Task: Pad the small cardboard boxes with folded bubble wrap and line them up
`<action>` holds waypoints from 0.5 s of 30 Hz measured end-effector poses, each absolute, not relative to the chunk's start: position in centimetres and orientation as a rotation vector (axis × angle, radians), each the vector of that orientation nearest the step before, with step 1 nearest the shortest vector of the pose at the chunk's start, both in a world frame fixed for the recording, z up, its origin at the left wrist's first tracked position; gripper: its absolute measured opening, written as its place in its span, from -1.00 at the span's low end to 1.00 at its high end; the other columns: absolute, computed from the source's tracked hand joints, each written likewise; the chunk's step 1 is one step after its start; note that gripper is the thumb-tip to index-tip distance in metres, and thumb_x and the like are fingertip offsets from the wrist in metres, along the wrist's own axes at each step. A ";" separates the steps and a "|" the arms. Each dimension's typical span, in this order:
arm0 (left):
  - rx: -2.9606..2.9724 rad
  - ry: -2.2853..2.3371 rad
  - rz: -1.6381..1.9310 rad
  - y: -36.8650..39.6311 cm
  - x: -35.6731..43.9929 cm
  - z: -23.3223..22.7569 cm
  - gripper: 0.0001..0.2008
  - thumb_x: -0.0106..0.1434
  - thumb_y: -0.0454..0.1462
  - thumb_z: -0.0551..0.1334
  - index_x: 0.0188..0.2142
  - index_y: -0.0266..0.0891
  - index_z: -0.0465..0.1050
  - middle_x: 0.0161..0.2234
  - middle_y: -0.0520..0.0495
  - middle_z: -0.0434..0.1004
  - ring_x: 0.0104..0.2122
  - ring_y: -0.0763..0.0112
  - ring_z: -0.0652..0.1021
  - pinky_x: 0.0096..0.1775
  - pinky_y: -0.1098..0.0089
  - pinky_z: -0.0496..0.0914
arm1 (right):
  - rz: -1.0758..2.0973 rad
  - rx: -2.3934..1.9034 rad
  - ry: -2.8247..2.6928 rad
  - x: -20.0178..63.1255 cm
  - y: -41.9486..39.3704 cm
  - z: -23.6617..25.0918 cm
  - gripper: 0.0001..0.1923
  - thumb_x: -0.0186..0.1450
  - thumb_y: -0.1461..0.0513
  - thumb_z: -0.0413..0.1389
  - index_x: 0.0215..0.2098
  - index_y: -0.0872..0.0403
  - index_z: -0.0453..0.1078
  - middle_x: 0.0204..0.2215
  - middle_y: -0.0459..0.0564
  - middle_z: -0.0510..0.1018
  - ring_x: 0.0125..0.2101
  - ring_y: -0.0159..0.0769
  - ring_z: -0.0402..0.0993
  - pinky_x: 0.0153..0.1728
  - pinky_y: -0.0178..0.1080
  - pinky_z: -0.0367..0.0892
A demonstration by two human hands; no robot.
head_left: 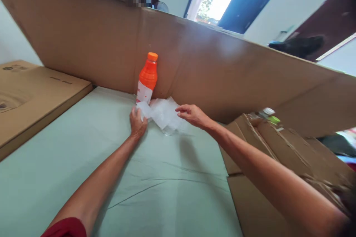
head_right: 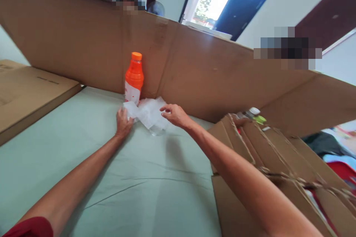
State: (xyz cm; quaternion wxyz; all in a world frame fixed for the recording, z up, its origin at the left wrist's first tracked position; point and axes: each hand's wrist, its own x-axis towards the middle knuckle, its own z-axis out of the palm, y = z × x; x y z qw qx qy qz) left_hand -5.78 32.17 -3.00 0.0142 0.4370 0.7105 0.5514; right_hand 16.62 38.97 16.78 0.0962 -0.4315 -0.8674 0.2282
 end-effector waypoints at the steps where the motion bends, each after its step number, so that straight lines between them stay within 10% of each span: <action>1: 1.329 2.215 1.741 31.9 -5.8 -3.0 -0.46 0.16 -0.23 0.19 0.14 -0.33 0.32 0.29 -0.39 0.20 0.29 -0.12 0.25 0.28 -0.10 0.17 | 0.668 -1.274 -2.540 18.3 38.7 18.2 -0.71 0.25 0.25 0.14 -0.09 0.08 0.60 -0.26 -0.03 0.63 -0.26 -0.28 0.52 -0.18 -0.26 0.38; 8: 1.141 2.155 1.915 31.3 -6.5 -2.6 -0.34 0.15 -0.33 0.10 0.27 -0.42 0.11 0.29 -0.40 0.17 0.31 -0.05 0.21 0.33 -0.07 0.08 | 0.423 -1.512 -2.146 34.6 36.4 26.9 -0.71 0.18 0.15 0.17 -0.19 0.13 0.57 -0.45 -0.08 0.55 -0.45 -0.38 0.37 -0.38 -0.31 0.27; 15: 1.166 2.155 1.963 30.8 -6.1 -2.0 -0.32 0.16 -0.21 0.20 0.24 -0.42 0.14 0.30 -0.42 0.13 0.34 -0.11 0.17 0.33 -0.12 0.05 | 0.581 -2.068 -2.219 45.4 34.4 25.3 -0.74 0.12 0.09 0.17 -0.36 0.11 0.56 -0.58 -0.10 0.50 -0.57 -0.38 0.34 -0.52 -0.33 0.21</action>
